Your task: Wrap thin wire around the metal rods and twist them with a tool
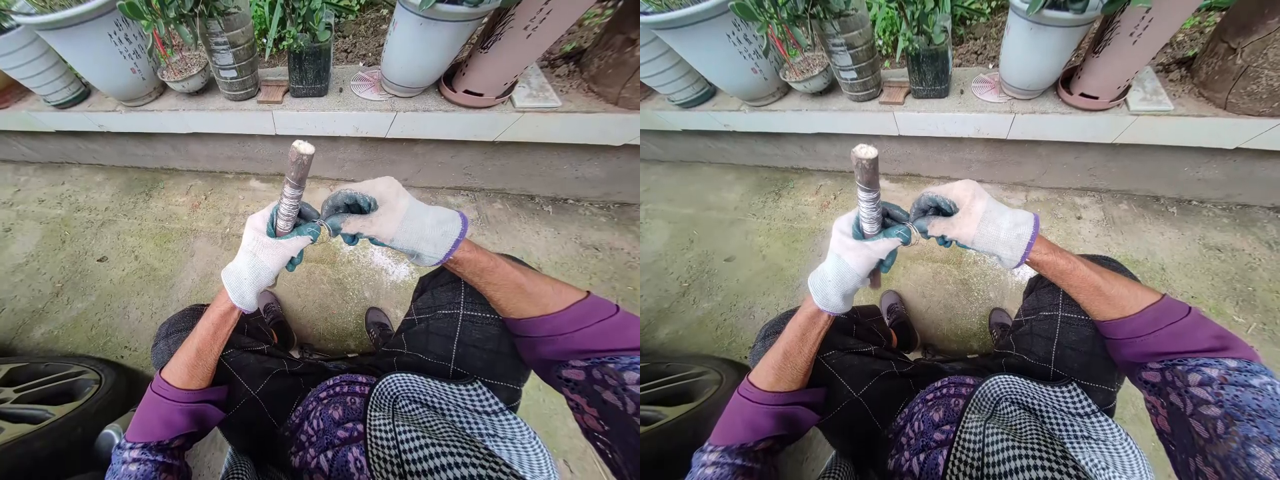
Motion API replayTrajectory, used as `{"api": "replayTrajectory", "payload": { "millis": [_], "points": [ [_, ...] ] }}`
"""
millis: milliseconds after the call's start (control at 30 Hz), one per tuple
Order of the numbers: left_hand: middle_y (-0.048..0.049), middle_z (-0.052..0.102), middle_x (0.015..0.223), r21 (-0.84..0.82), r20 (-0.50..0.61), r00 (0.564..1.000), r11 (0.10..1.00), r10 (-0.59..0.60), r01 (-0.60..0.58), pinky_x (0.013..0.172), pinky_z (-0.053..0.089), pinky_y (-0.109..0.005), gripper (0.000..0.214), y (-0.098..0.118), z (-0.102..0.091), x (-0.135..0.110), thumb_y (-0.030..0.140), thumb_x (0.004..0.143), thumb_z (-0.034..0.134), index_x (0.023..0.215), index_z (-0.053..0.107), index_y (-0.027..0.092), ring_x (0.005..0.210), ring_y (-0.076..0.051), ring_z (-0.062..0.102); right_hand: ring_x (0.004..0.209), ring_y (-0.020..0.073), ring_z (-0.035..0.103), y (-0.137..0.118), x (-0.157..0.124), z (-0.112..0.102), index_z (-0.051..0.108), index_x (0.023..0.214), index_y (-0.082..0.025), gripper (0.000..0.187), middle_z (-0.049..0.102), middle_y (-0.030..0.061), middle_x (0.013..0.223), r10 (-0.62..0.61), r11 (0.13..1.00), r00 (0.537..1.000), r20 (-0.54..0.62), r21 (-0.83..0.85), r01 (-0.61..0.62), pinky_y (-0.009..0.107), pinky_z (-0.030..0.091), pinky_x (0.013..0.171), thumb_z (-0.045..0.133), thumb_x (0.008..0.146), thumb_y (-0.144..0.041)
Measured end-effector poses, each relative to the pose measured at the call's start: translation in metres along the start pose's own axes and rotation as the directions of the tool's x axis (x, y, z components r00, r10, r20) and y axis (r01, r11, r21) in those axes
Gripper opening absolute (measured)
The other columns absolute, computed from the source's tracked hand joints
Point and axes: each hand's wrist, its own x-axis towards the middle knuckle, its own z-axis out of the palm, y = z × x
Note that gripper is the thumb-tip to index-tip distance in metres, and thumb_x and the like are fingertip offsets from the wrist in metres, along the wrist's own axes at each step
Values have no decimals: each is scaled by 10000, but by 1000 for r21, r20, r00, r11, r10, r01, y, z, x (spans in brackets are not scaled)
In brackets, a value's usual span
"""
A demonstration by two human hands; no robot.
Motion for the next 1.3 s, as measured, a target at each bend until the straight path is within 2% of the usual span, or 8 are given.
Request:
{"api": "replayTrajectory", "payload": {
  "millis": [200,433,633,700,800,933,1100,1300],
  "points": [
    [32,595,574,-28,28,1000,1000,-7,8,346,374,-167,167,5,-1,-2,248,712,720,833,681,139,365,-43,434,513,70,519,-3,0,2,670,790,-160,108,626,-22,641,52,992,999,-15,113,-50,205,428,448,734,721,-211],
    [20,616,586,-42,168,985,998,-45,53,355,384,-174,252,3,-6,-7,282,685,750,880,717,126,368,-46,443,513,98,568,-3,1,5,695,788,-139,192,677,14,653,136,967,985,107,204,-155,228,476,446,786,657,-247],
    [32,579,537,-71,179,982,995,-53,66,356,380,-181,254,6,-3,-10,306,672,757,847,715,127,361,-51,435,542,104,571,2,1,4,717,814,-146,180,685,9,668,33,990,990,134,132,-51,247,496,497,742,706,-288],
    [30,577,538,-63,132,990,996,-54,62,359,381,-184,239,9,-2,-12,312,689,743,840,707,129,366,-56,442,620,125,600,-3,0,-1,720,834,-163,175,699,12,731,-44,999,995,85,33,42,279,528,585,739,721,-295],
    [24,592,572,-20,24,998,998,-52,52,368,392,-183,205,9,-1,-11,301,708,723,827,683,139,386,-57,459,790,175,620,-15,-4,-6,714,844,-204,118,705,32,875,-212,961,973,-91,-203,190,343,533,747,726,755,-280],
    [29,608,618,49,-100,995,999,-2,7,393,417,-180,205,1,1,-6,250,676,731,841,654,156,428,-60,482,813,201,576,-22,-9,4,678,851,-224,172,663,53,919,-330,879,933,-146,-407,248,362,494,751,747,769,-358],
    [31,606,632,47,-116,993,999,11,-6,409,429,-188,217,0,4,-2,252,666,740,845,655,163,443,-62,479,733,153,542,-13,-5,21,603,878,-202,189,636,12,850,-250,932,941,-226,-319,171,321,455,699,712,774,-316],
    [36,558,582,-104,6,997,992,-74,74,405,415,-196,271,10,1,-2,309,663,757,857,670,141,431,-64,460,732,136,535,-14,-5,16,570,874,-204,165,625,-4,811,-244,958,934,-260,-213,191,308,466,691,686,769,-254]
  ]
}}
